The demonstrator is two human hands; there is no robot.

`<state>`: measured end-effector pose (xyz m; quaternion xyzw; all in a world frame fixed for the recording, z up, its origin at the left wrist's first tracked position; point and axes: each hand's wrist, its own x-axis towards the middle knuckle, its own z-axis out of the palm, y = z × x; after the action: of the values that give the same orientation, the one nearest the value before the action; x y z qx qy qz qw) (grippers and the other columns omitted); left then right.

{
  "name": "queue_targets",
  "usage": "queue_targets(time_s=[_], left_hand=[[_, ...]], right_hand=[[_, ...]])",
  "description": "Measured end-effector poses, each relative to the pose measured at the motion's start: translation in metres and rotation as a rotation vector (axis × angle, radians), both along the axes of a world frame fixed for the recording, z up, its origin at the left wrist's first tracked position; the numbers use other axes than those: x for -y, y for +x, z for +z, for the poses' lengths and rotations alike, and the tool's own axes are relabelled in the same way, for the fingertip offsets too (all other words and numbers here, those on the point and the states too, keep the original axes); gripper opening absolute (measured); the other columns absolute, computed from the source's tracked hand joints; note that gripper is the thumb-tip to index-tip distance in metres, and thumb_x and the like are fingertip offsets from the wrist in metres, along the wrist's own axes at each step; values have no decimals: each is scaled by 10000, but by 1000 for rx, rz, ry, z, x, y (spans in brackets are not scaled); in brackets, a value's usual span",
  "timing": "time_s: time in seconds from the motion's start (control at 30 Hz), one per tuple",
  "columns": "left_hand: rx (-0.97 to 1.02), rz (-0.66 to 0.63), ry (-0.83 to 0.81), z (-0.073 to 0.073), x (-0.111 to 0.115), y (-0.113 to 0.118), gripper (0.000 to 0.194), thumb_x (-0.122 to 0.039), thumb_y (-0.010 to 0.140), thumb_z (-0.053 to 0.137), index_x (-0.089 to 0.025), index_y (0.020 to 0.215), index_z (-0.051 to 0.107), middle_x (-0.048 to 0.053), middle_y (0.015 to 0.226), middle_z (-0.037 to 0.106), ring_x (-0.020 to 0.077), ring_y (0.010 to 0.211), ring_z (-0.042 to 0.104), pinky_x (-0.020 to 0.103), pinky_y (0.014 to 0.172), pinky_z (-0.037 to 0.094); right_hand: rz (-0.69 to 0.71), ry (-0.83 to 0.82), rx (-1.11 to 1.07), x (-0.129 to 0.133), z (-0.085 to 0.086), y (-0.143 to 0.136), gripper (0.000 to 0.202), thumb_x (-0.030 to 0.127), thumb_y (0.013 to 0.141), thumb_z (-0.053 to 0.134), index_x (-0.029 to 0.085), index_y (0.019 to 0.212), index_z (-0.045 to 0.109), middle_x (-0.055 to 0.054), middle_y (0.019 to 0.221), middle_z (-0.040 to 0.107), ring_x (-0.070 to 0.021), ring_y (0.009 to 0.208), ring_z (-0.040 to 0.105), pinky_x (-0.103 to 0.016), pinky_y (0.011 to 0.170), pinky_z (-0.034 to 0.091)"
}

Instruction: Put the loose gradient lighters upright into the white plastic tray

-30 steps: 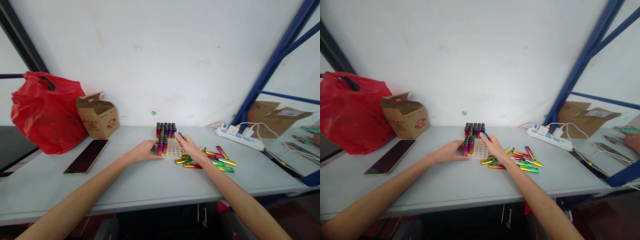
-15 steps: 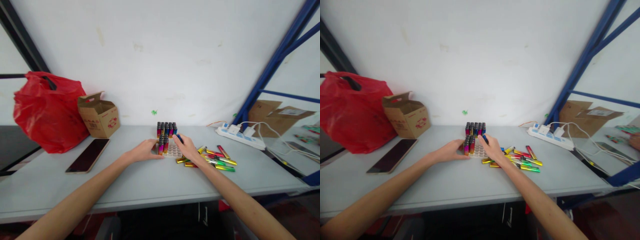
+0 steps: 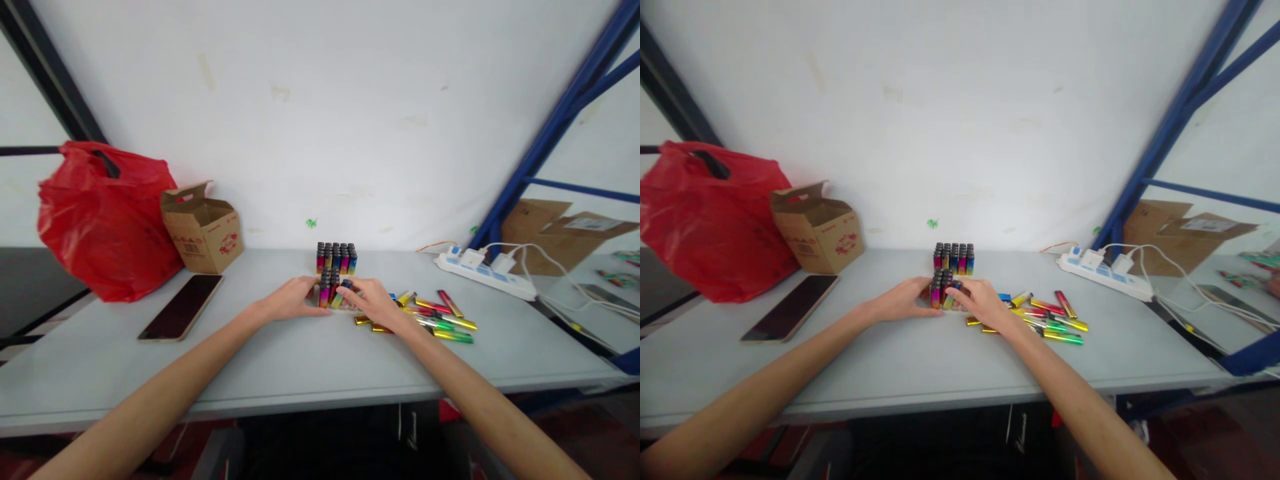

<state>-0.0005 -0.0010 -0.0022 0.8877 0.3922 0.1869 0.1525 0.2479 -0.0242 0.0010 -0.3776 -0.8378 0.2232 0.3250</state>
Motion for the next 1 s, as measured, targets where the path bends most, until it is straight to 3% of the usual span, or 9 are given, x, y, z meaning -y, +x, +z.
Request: queue_targets(time_s=[0.17,0.43,0.57,0.67,0.77,0.87,1.0], left_hand=[[-11,-4,0,1,1,1,602,-702,780,715,-182,1078,668,55,932,697,237,808,619,328,724,456],[-10,5,1,3,2,2,598,-723,774,706,-186,1034,667,37,863,676,213,746,598,311,674,439],[-8,16,4,3,2,2,595,-723,764,710,-184,1013,659,36,856,678,215,739,602,313,677,445],[-9,10,-3,2,1,2,585,-701,768,718,-183,1034,659,38,873,689,221,752,616,314,688,450],[-2,5,-11,2,1,2,586,-678,776,726,-182,1082,662,55,943,712,234,798,636,317,711,460],[-13,7,-19,2,1,2,599,-674,780,728,-174,1103,660,72,987,719,249,837,648,323,727,466],[-36,25,-21,4,1,2,643,-723,770,710,-165,1085,657,81,977,713,257,836,646,327,719,466]], right_hand=[[19,94,95,-4,-9,-5,402,580,1035,477,211,977,627,-47,761,739,-211,660,672,-300,659,474],[33,141,144,-4,-12,-5,374,548,1046,484,209,975,625,-51,795,754,-210,681,689,-297,656,480],[-78,267,342,0,-11,-11,408,559,1035,499,183,1006,655,-86,806,745,-224,687,678,-300,632,452],[-125,296,435,0,-5,-10,477,596,1020,500,175,881,679,-81,746,722,-211,668,657,-297,642,439],[-47,210,392,-3,5,6,505,569,1048,459,185,802,676,-47,719,701,-182,653,627,-285,649,431],[-70,179,316,-12,11,36,430,436,1091,415,174,926,713,-76,890,741,-204,819,665,-308,785,468],[-104,86,376,-25,5,74,286,399,1005,594,158,1069,734,-126,1077,732,-254,1016,666,-359,943,474]])
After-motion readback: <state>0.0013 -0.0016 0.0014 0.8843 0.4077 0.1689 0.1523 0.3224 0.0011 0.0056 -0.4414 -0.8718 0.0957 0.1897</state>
